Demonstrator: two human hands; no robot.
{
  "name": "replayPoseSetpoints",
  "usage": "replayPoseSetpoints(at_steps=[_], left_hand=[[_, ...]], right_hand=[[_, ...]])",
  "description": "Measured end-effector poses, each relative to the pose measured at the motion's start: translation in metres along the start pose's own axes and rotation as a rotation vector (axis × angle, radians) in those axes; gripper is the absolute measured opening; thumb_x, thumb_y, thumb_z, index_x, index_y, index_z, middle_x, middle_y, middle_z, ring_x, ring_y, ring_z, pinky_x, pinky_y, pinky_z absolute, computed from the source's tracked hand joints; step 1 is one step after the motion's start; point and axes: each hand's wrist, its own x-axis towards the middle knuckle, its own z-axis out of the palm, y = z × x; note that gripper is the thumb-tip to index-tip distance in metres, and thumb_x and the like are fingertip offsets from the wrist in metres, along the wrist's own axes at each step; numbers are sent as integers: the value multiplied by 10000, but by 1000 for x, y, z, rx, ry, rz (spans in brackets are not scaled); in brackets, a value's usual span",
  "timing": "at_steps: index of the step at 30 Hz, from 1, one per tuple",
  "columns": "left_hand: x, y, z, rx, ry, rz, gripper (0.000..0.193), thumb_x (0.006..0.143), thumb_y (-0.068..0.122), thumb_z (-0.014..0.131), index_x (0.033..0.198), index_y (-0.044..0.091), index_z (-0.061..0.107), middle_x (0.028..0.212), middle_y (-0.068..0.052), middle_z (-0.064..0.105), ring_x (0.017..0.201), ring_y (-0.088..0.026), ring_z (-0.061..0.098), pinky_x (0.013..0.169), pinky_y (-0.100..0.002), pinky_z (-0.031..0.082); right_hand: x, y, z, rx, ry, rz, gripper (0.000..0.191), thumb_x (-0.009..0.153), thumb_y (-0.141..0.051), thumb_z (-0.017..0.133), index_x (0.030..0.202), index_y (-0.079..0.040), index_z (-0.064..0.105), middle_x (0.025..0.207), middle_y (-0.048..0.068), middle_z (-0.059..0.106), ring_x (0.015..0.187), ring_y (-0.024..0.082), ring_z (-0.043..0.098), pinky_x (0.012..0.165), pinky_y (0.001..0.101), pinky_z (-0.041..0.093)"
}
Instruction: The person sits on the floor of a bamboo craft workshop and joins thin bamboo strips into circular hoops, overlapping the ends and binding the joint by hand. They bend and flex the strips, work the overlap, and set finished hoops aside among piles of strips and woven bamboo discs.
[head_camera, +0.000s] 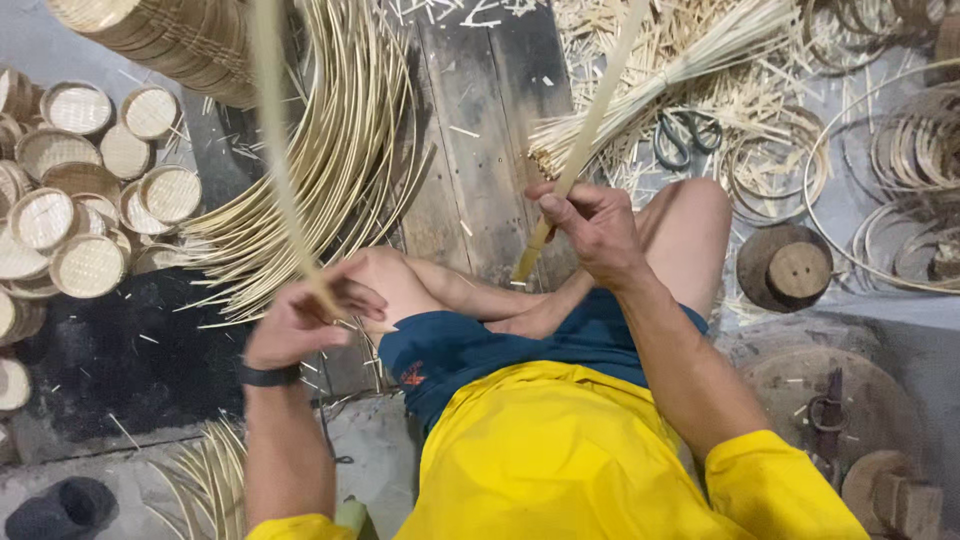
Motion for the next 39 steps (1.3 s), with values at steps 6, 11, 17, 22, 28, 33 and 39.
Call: replayPoseSetpoints(at_steps=[6, 11, 17, 22, 28, 33, 39], left_hand=[[63, 72, 24, 288, 264, 114, 694, 944, 74, 744, 1582, 20, 474, 881, -96, 707, 680, -107, 633, 557, -259, 506], [133, 66, 37, 23, 177, 430, 326, 1233, 225, 626, 1324, -87, 650, 789, -43, 653, 629, -74, 587, 567, -209, 454], [189, 63, 37, 193, 396, 567, 558, 1095, 319, 636, 1555, 115, 396, 981, -78, 730, 769, -141, 701, 637, -301, 598], [214, 100, 17, -121, 488, 810, 407, 1126, 290, 574, 1512, 173, 519, 926, -111, 744, 696, -144, 672, 545, -280, 536], [207, 68, 61, 118, 221, 644, 295, 1129, 208, 535, 1414, 142, 573, 1157, -145, 755, 906, -163, 748, 743, -343, 649], [201, 47, 118, 104, 179, 436, 323, 1084, 188, 646, 1393, 96, 648, 1064, -114, 770, 790, -113, 680, 655, -268, 551], [206, 35, 170, 87, 123, 277, 356, 1053, 195, 690, 1385, 68, 674, 967, -4, 727, 781, -46, 632, 661, -223, 518]], right_hand=[[5, -9, 5, 34, 28, 2, 248, 1017, -182, 703, 1146, 22, 760, 851, 8, 675, 759, 77, 606, 671, 240, 518], [12, -36, -20, 181, 48, -111, 241, 1048, -167, 690, 1153, 46, 732, 875, 22, 685, 781, 84, 614, 689, 246, 524], [2, -62, -54, 8, 182, -217, 242, 1046, -163, 679, 1168, 41, 730, 942, 23, 712, 834, 81, 622, 728, 230, 512], [-7, -58, -50, -104, 186, -191, 241, 1039, -176, 692, 1159, 25, 752, 872, 7, 674, 796, 71, 589, 696, 219, 484], [8, -87, -50, -87, 265, -239, 234, 1050, -189, 679, 1114, 20, 761, 753, 14, 610, 636, 54, 484, 564, 210, 350], [23, -145, -54, 144, 210, -554, 221, 1130, -146, 735, 1176, 70, 731, 905, 104, 725, 736, 119, 628, 658, 223, 457], [8, -186, -44, -92, 272, -615, 220, 1125, -164, 736, 1180, 49, 730, 889, 104, 728, 792, 114, 678, 736, 212, 520]])
